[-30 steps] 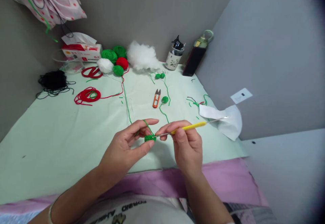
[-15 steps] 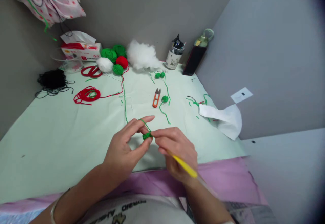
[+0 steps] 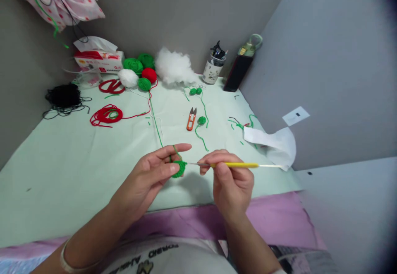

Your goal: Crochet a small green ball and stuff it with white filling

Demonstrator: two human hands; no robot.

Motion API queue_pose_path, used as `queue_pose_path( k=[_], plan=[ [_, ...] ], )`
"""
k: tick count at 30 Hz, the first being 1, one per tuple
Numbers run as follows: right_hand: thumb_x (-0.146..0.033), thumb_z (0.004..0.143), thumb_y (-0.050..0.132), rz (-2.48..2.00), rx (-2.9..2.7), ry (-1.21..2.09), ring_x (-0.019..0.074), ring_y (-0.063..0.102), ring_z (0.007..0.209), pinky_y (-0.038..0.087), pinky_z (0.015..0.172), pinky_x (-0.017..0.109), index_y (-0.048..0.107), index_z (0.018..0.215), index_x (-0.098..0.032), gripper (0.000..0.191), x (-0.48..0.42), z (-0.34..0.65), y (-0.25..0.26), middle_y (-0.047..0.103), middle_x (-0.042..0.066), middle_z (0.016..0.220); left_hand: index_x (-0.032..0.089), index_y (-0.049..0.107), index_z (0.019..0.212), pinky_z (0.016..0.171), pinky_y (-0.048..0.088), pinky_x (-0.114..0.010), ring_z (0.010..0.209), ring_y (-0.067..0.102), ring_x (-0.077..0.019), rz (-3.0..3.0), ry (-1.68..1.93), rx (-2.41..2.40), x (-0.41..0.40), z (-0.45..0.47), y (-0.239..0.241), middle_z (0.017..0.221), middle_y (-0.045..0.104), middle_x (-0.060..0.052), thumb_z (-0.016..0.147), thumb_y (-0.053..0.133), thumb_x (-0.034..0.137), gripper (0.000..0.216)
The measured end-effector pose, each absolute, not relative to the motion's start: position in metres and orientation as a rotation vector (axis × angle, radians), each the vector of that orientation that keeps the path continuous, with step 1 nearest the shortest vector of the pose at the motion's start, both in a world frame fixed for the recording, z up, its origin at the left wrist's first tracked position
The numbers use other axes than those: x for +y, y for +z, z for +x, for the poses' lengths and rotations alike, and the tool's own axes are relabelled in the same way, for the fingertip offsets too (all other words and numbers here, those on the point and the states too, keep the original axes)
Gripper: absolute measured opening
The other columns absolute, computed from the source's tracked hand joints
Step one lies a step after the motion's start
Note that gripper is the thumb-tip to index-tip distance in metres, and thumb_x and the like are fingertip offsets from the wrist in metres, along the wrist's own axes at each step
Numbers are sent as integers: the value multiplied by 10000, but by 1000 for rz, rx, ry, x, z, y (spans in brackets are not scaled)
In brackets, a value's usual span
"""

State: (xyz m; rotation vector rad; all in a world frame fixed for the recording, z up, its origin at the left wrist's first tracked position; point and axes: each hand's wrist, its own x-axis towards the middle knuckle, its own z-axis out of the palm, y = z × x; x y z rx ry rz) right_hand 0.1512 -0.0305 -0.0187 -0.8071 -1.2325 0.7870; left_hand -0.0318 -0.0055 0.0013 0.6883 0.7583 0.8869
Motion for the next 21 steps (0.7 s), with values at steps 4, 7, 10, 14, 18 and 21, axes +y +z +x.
queue_pose_path(
  k=[4, 7, 10, 14, 18, 21],
  plan=[
    [-280, 1030, 641, -754, -1191, 921, 181, 709, 835, 595, 715, 329, 807, 1004, -265, 168, -28, 145, -19, 780, 48, 928, 308, 833, 1190, 897, 478, -264, 938, 630, -165, 764, 880, 723, -10, -26, 1, 968, 738, -22, 851, 840, 315, 339],
    [-270, 1024, 656, -790, -1232, 860, 189, 736, 912, 616, 762, 327, 818, 1023, -271, 162, -27, 139, -20, 801, 51, 959, 346, 818, 1212, 954, 476, -273, 1056, 649, -179, 810, 879, 731, -11, -25, -1, 1131, 779, -17, 883, 826, 322, 329],
    [-271, 1035, 635, -820, -1256, 808, 179, 739, 857, 625, 713, 312, 811, 1034, -278, 176, -28, 138, -19, 798, 43, 950, 367, 793, 1261, 973, 479, -270, 1049, 657, -170, 831, 886, 758, -12, -26, -3, 1094, 788, -2, 902, 814, 326, 361],
    [-158, 1009, 640, -954, -1528, 405, 194, 745, 938, 640, 764, 329, 783, 1161, -318, 262, -34, 141, -20, 778, 44, 1034, 371, 797, 1256, 890, 494, -218, 922, 638, -126, 828, 981, 800, -13, -23, -5, 937, 735, 31, 869, 858, 299, 398],
    [-31, 911, 710, -964, -1788, -97, 223, 741, 1006, 637, 855, 345, 746, 1291, -318, 478, -38, 140, -28, 780, 62, 1103, 329, 824, 1213, 845, 501, -203, 862, 633, -111, 669, 970, 779, -14, -17, -3, 893, 721, 23, 818, 905, 320, 403],
    [-76, 975, 642, -883, -1647, 98, 216, 734, 1006, 628, 830, 359, 747, 1281, -287, 386, -36, 139, -30, 776, 78, 1101, 248, 846, 1165, 888, 514, -235, 902, 653, -138, 530, 861, 717, -11, -19, -3, 950, 765, -27, 784, 919, 329, 396]
  ],
)
